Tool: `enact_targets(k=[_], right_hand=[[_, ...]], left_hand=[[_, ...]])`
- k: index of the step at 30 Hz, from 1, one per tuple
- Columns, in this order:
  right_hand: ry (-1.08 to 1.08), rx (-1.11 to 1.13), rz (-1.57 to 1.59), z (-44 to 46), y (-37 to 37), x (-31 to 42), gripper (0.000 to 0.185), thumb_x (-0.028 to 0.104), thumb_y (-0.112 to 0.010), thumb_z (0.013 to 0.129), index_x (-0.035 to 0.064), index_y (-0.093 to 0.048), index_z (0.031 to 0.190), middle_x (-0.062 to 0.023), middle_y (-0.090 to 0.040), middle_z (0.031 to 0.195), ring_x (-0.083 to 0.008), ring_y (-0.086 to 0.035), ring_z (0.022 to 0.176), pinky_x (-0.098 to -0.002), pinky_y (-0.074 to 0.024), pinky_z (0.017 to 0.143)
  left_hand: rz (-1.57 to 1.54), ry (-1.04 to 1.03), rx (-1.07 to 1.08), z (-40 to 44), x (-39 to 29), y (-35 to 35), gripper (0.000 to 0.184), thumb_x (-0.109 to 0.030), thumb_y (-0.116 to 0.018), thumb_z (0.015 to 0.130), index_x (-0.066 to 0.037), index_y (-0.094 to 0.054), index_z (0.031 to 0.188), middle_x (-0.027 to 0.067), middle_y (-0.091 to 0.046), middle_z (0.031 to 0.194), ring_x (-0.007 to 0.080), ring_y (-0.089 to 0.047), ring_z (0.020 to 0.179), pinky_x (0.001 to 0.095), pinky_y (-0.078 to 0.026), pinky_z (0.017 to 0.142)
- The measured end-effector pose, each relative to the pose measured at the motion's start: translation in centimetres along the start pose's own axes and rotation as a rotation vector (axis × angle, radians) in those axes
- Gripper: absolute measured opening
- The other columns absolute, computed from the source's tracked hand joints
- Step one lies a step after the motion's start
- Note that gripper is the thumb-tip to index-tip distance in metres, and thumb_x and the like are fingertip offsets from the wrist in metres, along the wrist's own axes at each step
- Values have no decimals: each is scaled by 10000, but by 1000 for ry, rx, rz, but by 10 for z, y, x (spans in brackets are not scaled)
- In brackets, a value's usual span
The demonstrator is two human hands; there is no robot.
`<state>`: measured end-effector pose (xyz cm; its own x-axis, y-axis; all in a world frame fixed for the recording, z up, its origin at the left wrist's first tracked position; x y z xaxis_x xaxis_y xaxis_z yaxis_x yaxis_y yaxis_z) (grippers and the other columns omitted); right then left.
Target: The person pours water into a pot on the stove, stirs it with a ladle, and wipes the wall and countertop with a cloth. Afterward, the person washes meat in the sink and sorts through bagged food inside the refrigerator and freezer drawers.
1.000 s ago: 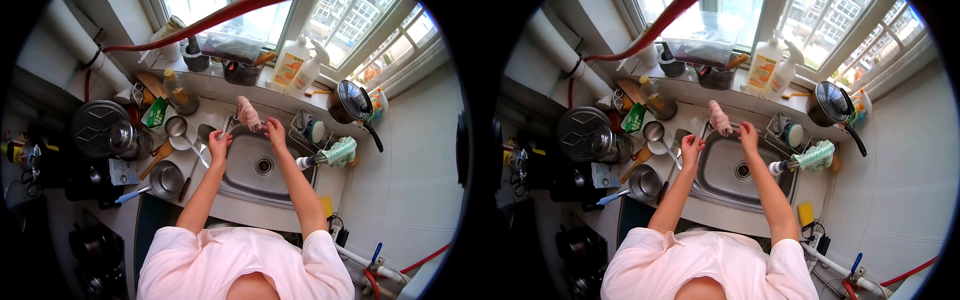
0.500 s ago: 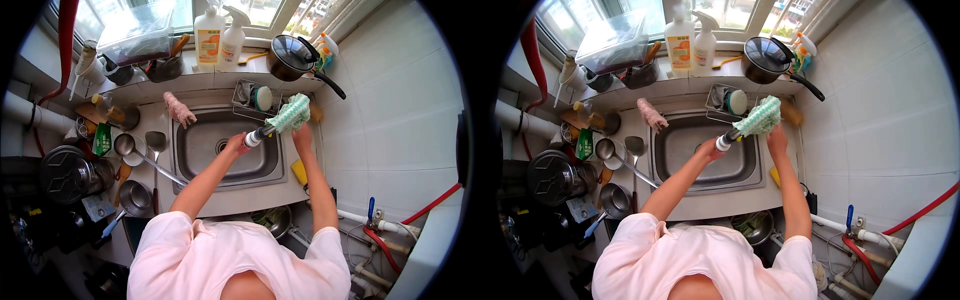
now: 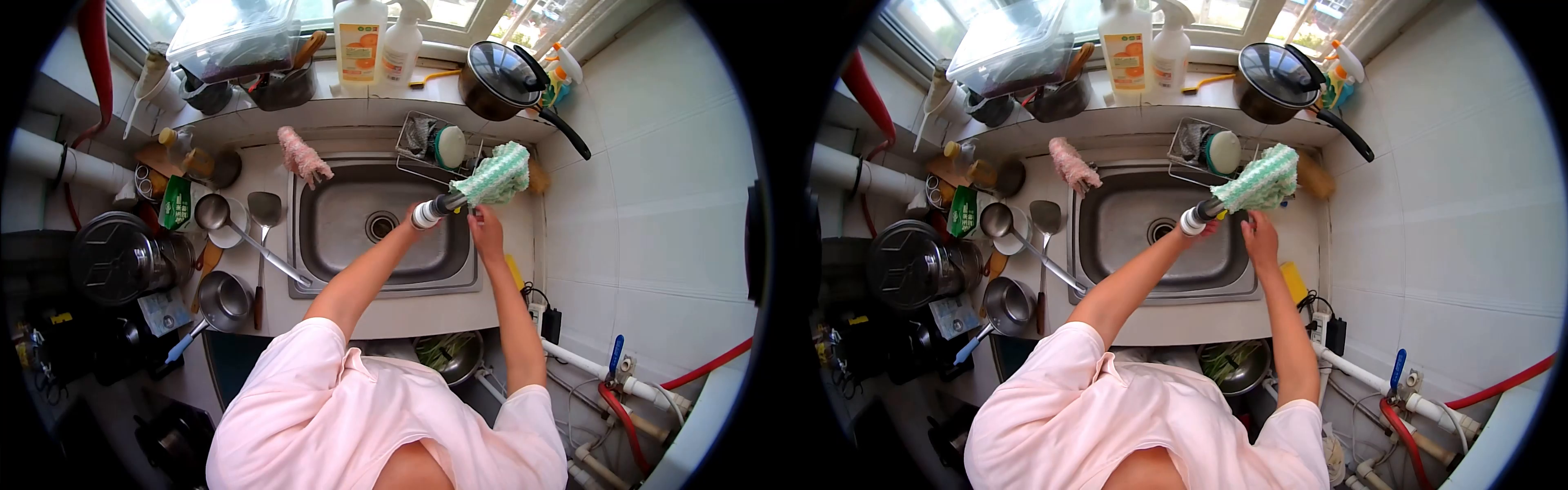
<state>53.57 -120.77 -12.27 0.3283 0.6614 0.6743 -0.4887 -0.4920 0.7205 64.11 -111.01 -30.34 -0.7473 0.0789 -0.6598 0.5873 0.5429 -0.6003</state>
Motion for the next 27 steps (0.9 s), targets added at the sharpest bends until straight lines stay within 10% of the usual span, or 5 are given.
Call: enact_targets(k=[3, 11, 15, 23, 27], right_hand=[[-376, 67, 621, -28, -61, -9, 195, 123, -560, 852, 12, -560, 1013, -90, -623, 917, -223, -610, 745, -305, -492, 649], [-956, 11, 2164, -11, -201, 33, 356, 254, -453, 924, -37, -495, 1123, -228, -561, 1082, -296, -575, 950, -338, -481, 841], [-963, 22, 1824, 3, -221, 22, 436, 345, -511, 886, -14, -492, 1134, -210, -540, 1165, -324, -531, 1073, -410, -439, 922], [113, 203, 273, -28, -145, 64, 328, 268, -459, 903, 51, -550, 1131, -167, -573, 1081, -342, -521, 1068, -390, -384, 924], [-186, 331, 361, -63, -111, 18, 345, 262, -543, 880, 51, -542, 1153, -110, -566, 1114, -219, -561, 974, -342, -422, 874]], left_hand=[[282, -485, -81, 22, -8, 5, 136, -213, -563, 834, -92, -610, 873, 78, -639, 773, 191, -623, 666, 306, -496, 572], [-1115, -287, -226, -91, -33, -14, 323, -354, -457, 926, -69, -555, 1040, 112, -628, 905, 222, -615, 851, 399, -510, 764], [-957, -286, -91, -61, 21, 5, 450, -279, -554, 894, -74, -442, 1279, 117, -490, 1271, 312, -438, 1171, 478, -329, 1022], [-732, -31, -213, 12, 59, 55, 399, -420, -444, 921, -56, -532, 1059, 129, -611, 965, 244, -600, 880, 418, -502, 762], [-524, 103, -317, -4, 26, 48, 250, -300, -488, 903, -68, -567, 949, 107, -622, 864, 238, -601, 781, 378, -497, 698]])
Point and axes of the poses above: each hand's wrist, its own z-axis towards the middle knuckle, its own y-axis out of the back of the hand, x = y × z, the point moved 7 cm from there along z, towards the middle knuckle
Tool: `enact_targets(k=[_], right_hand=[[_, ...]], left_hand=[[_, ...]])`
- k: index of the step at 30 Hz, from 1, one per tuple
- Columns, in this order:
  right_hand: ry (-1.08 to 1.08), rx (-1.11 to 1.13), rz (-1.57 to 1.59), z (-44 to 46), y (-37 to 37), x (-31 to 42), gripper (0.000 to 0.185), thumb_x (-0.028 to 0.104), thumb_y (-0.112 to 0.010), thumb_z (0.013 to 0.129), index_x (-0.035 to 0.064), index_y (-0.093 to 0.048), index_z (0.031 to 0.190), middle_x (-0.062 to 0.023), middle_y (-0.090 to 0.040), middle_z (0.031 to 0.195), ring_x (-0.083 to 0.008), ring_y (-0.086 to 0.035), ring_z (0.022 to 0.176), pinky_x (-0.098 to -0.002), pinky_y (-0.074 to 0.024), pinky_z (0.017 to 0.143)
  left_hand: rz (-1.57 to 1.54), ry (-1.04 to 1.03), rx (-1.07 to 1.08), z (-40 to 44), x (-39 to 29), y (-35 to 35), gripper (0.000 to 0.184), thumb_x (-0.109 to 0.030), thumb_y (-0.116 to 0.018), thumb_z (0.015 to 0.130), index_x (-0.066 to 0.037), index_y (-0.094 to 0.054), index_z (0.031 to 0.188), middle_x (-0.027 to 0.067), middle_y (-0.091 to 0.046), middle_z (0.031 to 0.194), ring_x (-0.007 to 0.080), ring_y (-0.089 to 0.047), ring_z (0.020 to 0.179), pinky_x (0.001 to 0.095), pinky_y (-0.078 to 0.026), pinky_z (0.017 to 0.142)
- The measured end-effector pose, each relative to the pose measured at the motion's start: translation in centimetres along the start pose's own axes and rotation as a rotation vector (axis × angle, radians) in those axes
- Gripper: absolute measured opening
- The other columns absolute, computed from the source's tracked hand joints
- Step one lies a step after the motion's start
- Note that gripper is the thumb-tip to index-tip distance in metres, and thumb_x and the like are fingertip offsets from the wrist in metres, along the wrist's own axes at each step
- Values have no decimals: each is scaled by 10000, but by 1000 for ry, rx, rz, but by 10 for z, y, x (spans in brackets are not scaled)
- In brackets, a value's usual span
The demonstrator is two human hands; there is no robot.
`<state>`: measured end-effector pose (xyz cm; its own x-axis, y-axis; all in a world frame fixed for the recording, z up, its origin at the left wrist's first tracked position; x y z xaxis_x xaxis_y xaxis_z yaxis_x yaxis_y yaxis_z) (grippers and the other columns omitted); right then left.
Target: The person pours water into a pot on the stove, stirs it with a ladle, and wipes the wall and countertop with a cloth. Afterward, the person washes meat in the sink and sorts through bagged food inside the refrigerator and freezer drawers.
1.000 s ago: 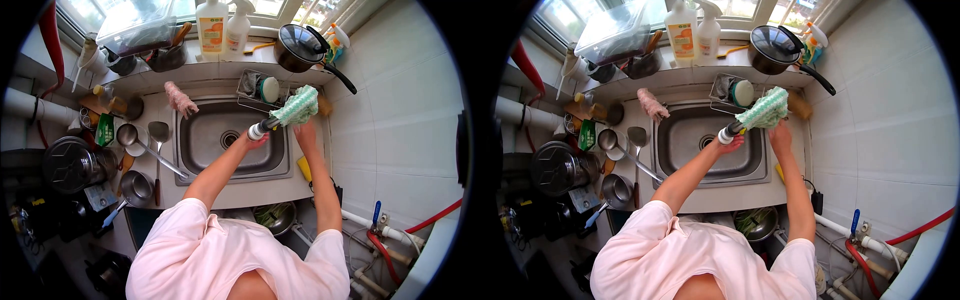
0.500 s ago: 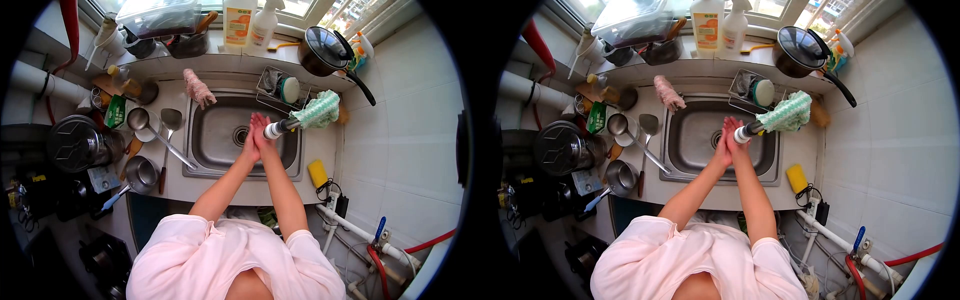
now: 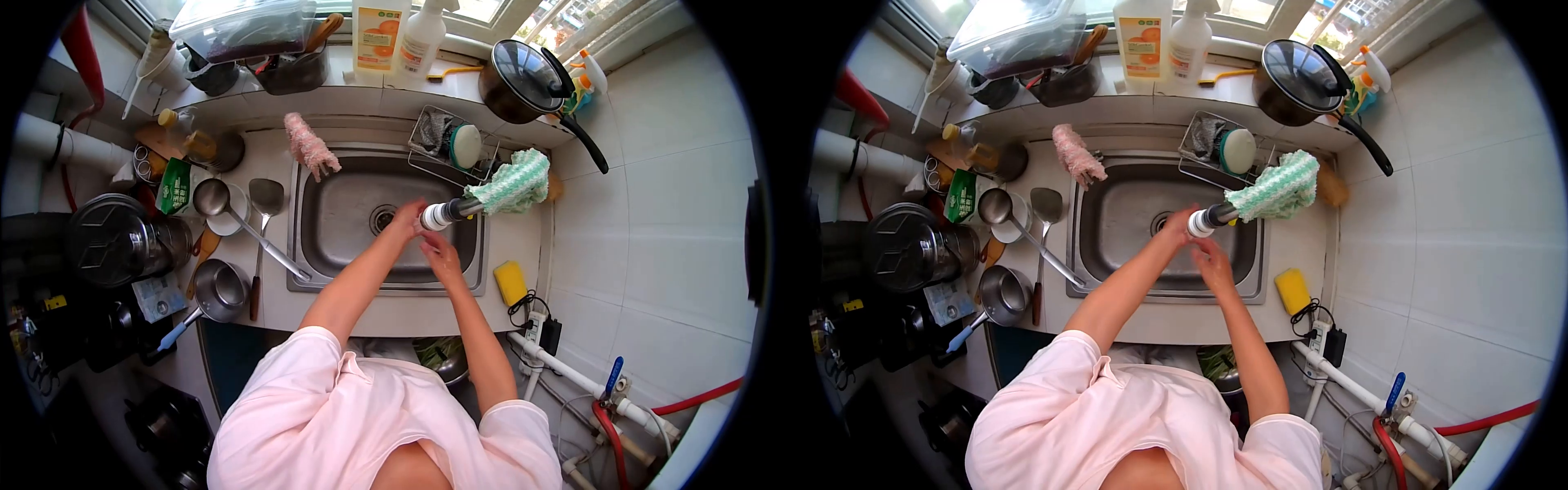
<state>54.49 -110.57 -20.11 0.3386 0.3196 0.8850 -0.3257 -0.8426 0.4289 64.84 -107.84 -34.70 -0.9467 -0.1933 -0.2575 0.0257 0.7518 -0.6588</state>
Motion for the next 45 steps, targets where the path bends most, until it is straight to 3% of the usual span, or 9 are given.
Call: enact_targets(k=[12, 22, 24, 26, 27, 33, 42, 43, 45], right_hand=[[-3, -386, 772, 69, 156, -30, 548, 119, -607, 838, 91, -346, 1319, -49, -451, 1276, -176, -450, 1154, -340, -356, 970], [-232, 86, 1192, 39, 19, -5, 331, 201, -492, 906, 84, -476, 1215, -79, -533, 1208, -238, -534, 1072, -412, -452, 885], [-571, 97, 1145, 42, -37, -76, 461, 165, -604, 822, 117, -427, 1245, -100, -535, 1136, -273, -539, 1016, -442, -457, 874], [-320, 187, -216, 28, -45, -97, 471, 180, -642, 783, 128, -464, 1216, -105, -553, 1091, -271, -554, 985, -416, -466, 850], [-159, 204, -889, 28, -46, -91, 476, 188, -661, 764, 133, -483, 1202, -107, -562, 1069, -270, -561, 969, -402, -471, 838], [-2, -87, -114, 21, 22, -14, 250, 128, -677, 737, 39, -594, 956, -107, -607, 822, -186, -602, 682, -291, -487, 638], [-260, 106, 1070, 19, 55, 25, 217, 144, -586, 863, 41, -557, 1052, -88, -619, 961, -158, -616, 853, -270, -493, 711], [-304, 101, 1175, 20, 35, 5, 352, 175, -621, 833, 64, -509, 1147, -117, -571, 1093, -188, -596, 930, -297, -500, 752], [-254, 273, -265, 3, -7, -77, 396, 184, -662, 798, 80, -521, 1153, -114, -570, 1091, -199, -586, 958, -304, -506, 760]], left_hand=[[1847, -848, -168, -117, -94, -63, 117, -214, -674, 746, -130, -674, 827, 121, -602, 863, 343, -556, 891, 416, -453, 776], [1235, -432, 317, -145, -115, -57, 195, -253, -673, 756, -75, -631, 822, 140, -598, 1036, 295, -569, 963, 388, -465, 817], [1380, -178, 225, -96, -70, 9, 229, -263, -663, 772, -64, -626, 880, 140, -609, 1029, 293, -577, 963, 369, -470, 819], [2108, -102, 0, -50, -34, 83, 267, -272, -654, 788, -54, -620, 937, 140, -619, 1023, 292, -586, 963, 350, -474, 820], [2032, -315, -18, -65, -40, 70, 250, -262, -654, 773, -63, -624, 921, 141, -623, 984, 300, -590, 930, 363, -477, 796], [1774, -755, -77, -148, -100, -28, 172, -202, -656, 733, -41, -610, 770, 143, -602, 756, 325, -590, 746, 421, -455, 638], [468, -91, 473, -186, -93, -75, 158, -144, -582, 869, -5, -588, 793, 110, -605, 992, 192, -570, 940, 334, -461, 827], [837, -113, 361, -156, -81, -47, 150, -159, -589, 849, -17, -596, 802, 122, -607, 990, 212, -577, 930, 350, -464, 815], [2208, -201, -17, -110, -49, 27, 149, -189, -603, 809, -41, -614, 818, 148, -612, 985, 253, -590, 911, 381, -469, 790]])
Point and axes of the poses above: each hand's wrist, its own z-axis towards the middle knuckle, its own y-axis out of the back of the hand, x = y × z, the point moved 7 cm from there along z, towards the middle knuckle
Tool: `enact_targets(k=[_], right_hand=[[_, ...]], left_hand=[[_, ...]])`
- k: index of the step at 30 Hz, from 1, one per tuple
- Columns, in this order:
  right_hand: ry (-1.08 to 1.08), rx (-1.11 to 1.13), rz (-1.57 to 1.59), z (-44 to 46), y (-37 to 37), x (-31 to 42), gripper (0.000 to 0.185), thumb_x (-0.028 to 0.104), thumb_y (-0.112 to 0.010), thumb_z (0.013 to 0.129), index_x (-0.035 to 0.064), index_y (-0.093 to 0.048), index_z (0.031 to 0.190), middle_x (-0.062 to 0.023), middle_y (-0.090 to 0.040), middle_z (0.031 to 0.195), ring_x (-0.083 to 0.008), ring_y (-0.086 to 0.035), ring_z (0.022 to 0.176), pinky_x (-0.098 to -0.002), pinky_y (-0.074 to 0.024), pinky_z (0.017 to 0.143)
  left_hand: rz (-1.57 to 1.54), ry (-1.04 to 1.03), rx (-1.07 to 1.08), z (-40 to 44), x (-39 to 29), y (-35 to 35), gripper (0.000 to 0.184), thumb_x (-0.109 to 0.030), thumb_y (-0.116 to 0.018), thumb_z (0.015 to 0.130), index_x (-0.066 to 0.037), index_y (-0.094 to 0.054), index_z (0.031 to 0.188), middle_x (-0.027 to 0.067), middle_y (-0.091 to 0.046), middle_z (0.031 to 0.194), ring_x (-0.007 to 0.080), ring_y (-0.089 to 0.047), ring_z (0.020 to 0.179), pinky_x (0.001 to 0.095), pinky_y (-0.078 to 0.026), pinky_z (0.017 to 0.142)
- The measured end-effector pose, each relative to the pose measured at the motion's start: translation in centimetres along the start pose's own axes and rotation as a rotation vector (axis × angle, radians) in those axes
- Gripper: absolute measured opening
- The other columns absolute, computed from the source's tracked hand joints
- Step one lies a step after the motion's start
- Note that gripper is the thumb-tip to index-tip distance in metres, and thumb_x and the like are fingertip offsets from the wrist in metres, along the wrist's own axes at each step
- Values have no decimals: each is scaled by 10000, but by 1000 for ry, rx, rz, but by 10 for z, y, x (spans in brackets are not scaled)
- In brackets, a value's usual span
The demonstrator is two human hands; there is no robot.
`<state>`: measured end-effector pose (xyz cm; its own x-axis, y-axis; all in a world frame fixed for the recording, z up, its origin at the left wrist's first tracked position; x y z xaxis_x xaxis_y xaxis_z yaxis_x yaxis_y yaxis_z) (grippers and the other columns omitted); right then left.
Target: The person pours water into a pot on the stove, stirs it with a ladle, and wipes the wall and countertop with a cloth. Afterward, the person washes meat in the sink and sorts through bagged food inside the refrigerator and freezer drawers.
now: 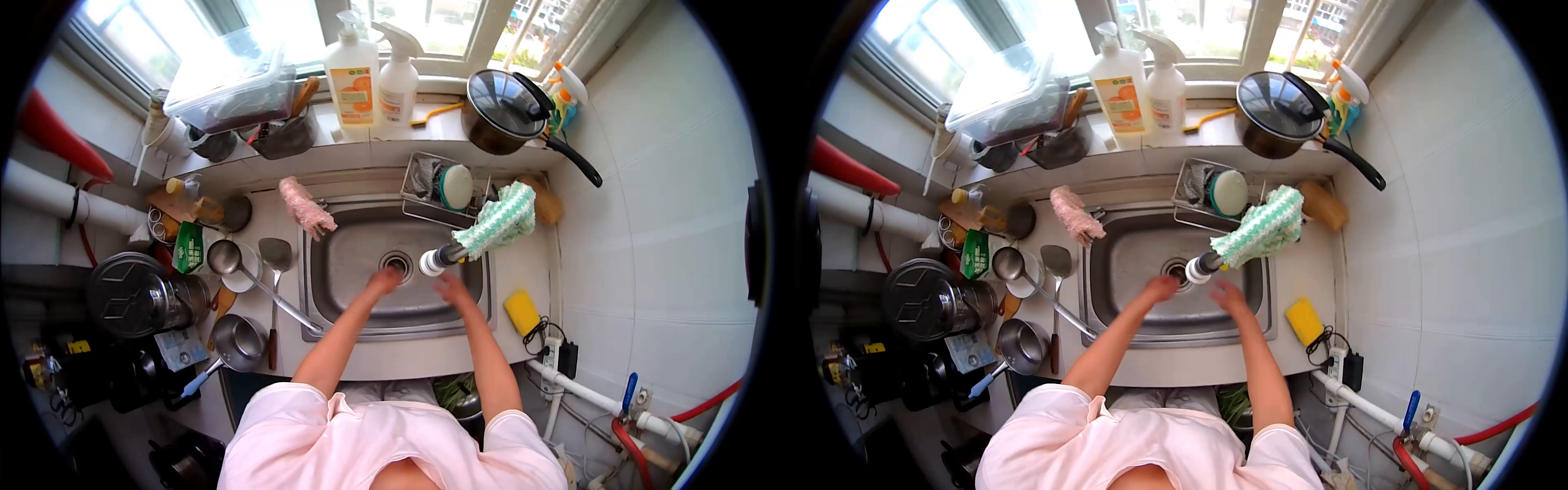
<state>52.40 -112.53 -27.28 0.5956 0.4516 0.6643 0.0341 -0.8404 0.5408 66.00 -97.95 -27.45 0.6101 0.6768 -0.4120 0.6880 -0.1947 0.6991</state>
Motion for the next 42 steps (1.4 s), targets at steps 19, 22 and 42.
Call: enact_targets(k=[19, 22, 42], right_hand=[[104, 279, -1097, 15, 6, 29, 344, 247, -649, 811, 53, -571, 1085, -139, -556, 1162, -256, -569, 1033, -326, -510, 796], [408, 100, -271, 9, 12, 53, 340, 188, -685, 768, 30, -596, 1057, -134, -611, 1050, -221, -622, 891, -292, -502, 748], [504, 312, 31, -126, 20, 236, 288, 162, -549, 872, 16, -567, 1120, -97, -633, 1011, -138, -605, 862, -260, -479, 735]], left_hand=[[-462, 172, -228, -39, 15, 21, 251, -221, -696, 737, -87, -638, 940, 84, -632, 974, 287, -595, 926, 369, -451, 814], [-209, -68, -325, -79, -11, 24, 282, -228, -711, 722, -73, -633, 944, 90, -621, 1004, 298, -588, 936, 375, -447, 822], [-516, -788, -640, -368, -129, 115, 397, -229, -691, 757, -35, -571, 1082, 118, -634, 933, 313, -598, 848, 413, -462, 741]])
Point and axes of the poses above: each hand's wrist, its own z-axis towards the middle knuckle, its own y-axis out of the back of the hand, x = y × z, the point moved 7 cm from there along z, towards the middle knuckle
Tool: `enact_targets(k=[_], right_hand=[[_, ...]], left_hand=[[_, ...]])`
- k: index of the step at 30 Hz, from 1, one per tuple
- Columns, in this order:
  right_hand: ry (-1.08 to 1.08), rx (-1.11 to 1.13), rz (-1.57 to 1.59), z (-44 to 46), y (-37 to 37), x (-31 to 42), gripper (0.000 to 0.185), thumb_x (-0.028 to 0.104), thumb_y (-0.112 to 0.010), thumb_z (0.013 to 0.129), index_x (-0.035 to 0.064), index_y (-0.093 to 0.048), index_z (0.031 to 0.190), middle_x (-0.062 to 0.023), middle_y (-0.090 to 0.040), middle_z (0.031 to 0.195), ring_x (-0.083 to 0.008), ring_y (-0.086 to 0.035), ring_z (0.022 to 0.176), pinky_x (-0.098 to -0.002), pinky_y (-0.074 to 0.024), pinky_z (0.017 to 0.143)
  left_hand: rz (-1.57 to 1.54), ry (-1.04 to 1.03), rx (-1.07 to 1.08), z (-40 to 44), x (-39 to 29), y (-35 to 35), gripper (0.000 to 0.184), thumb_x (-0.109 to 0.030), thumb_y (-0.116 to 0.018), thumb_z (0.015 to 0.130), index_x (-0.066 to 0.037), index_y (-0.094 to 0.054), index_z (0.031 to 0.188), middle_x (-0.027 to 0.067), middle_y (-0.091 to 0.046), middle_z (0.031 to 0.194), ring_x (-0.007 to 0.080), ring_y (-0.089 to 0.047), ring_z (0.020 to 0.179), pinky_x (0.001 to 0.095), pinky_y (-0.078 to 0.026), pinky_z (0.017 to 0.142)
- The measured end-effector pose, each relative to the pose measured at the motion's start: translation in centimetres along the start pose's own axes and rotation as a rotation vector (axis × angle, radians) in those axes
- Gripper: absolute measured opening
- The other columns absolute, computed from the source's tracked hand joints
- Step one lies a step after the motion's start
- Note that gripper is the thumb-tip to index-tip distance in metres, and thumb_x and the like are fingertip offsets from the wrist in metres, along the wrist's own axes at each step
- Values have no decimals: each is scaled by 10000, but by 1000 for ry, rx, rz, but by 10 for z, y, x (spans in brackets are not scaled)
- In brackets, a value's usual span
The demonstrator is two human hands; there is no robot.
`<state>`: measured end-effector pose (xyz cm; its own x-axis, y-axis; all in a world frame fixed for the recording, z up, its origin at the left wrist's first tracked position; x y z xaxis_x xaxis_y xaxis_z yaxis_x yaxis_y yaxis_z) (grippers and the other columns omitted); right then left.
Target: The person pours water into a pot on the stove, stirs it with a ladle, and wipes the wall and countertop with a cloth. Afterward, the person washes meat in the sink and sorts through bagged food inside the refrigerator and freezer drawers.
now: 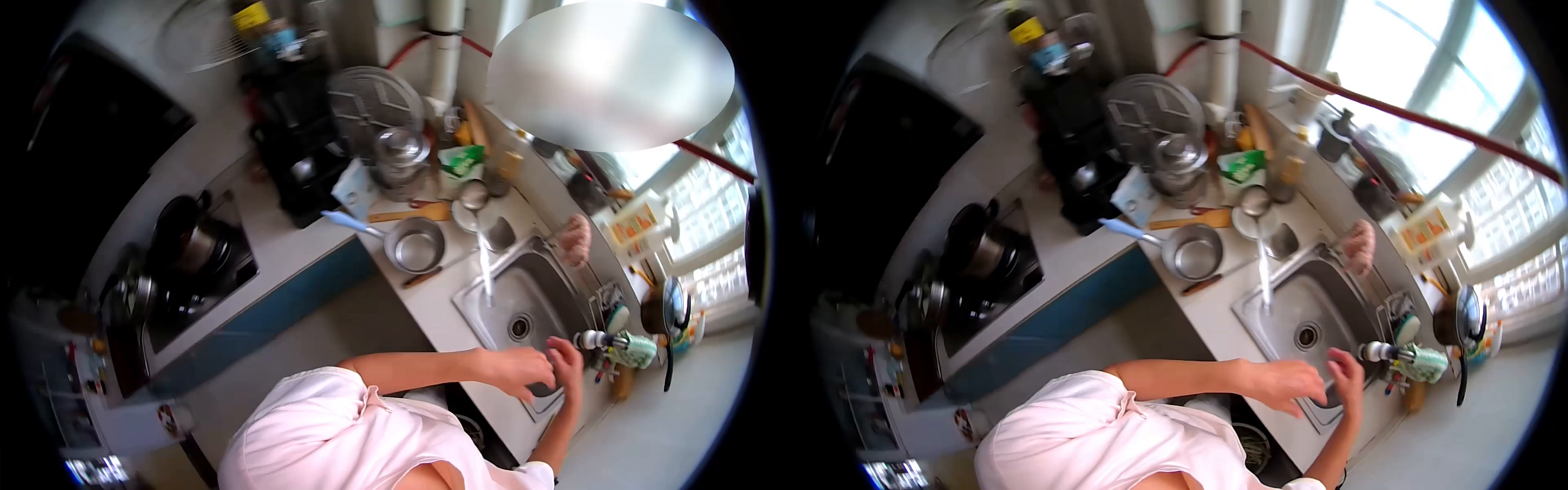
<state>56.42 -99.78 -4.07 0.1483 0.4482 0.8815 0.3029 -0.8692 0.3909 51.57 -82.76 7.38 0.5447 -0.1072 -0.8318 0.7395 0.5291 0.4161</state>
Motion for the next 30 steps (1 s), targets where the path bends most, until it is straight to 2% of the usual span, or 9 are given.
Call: enact_targets(k=[4, 5, 8, 9, 11, 15, 18, 24, 30], right_hand=[[1, -57, 888, 5, -42, 29, 291, 240, -461, 933, 46, -550, 1131, -88, -634, 991, -152, -614, 800, -252, -515, 665], [-153, -48, 832, 19, -59, -16, 290, 292, -489, 916, 69, -583, 1077, -73, -643, 942, -149, -610, 780, -241, -502, 649], [-27, 344, -739, 38, -136, -109, 311, 331, -685, 745, 80, -657, 927, -117, -658, 857, -249, -636, 779, -365, -505, 669], [75, 375, -1338, 27, -176, -107, 332, 322, -742, 690, 76, -672, 902, -139, -658, 836, -285, -642, 769, -407, -506, 684], [-69, 379, -174, 25, -284, -84, 211, 109, -651, 795, 7, -628, 978, -103, -642, 793, -214, -635, 708, -315, -530, 622], [511, 670, -691, -25, -510, 29, 187, 189, -603, 776, 71, -621, 919, -97, -653, 762, -260, -627, 674, -344, -501, 626], [1043, 1167, -645, -104, -664, 95, 233, 207, -601, 789, 56, -607, 965, -128, -624, 888, -287, -614, 733, -359, -481, 641], [1155, 1687, -554, -282, -804, 225, 283, 143, -658, 770, 34, -593, 1022, -138, -619, 961, -272, -622, 784, -344, -499, 693], [1215, 2188, -579, -391, -899, 209, 289, 168, -657, 794, 47, -601, 1051, -121, -640, 946, -235, -636, 778, -324, -501, 699]], left_hand=[[-1219, 170, 192, -95, -27, -5, 399, -223, -706, 758, -40, -572, 1087, 134, -633, 954, 306, -605, 861, 383, -471, 785], [-1119, 283, 75, -129, 9, -25, 328, -236, -660, 805, -57, -589, 1070, 140, -635, 952, 282, -614, 850, 357, -474, 824], [1202, 779, 66, -273, 44, -37, 438, -343, -720, 659, -103, -639, 1017, 109, -630, 859, 320, -540, 983, 604, -316, 922], [685, 866, 205, -327, 14, -24, 405, -297, -709, 687, -95, -633, 1030, 111, -634, 891, 325, -553, 970, 556, -362, 904], [244, 751, -457, -433, -27, -23, 434, -219, -694, 721, -47, -572, 1100, 137, -618, 981, 347, -558, 949, 421, -447, 836], [673, 1603, -525, -622, -119, -46, 307, -262, -717, 697, -54, -593, 885, 119, -612, 874, 323, -586, 871, 428, -462, 770], [628, 1706, -1082, -734, -191, -113, 333, -264, -717, 697, -48, -590, 916, 144, -621, 903, 312, -596, 891, 435, -478, 758], [483, 1994, -1611, -802, -273, -262, 425, -266, -693, 724, -44, -570, 1065, 144, -611, 981, 313, -576, 923, 405, -463, 796], [415, 2037, -2295, -782, -319, -358, 379, -252, -693, 729, -50, -601, 1037, 129, -630, 942, 313, -584, 915, 403, -467, 786]])
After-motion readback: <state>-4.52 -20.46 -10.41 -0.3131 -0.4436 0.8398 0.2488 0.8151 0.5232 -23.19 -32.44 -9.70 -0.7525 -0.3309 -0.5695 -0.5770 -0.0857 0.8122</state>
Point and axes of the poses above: each hand's wrist, its own z-axis towards the middle knuckle, its own y-axis out of the back of the hand, x = y × z, the point moved 7 cm from there along z, towards the middle knuckle
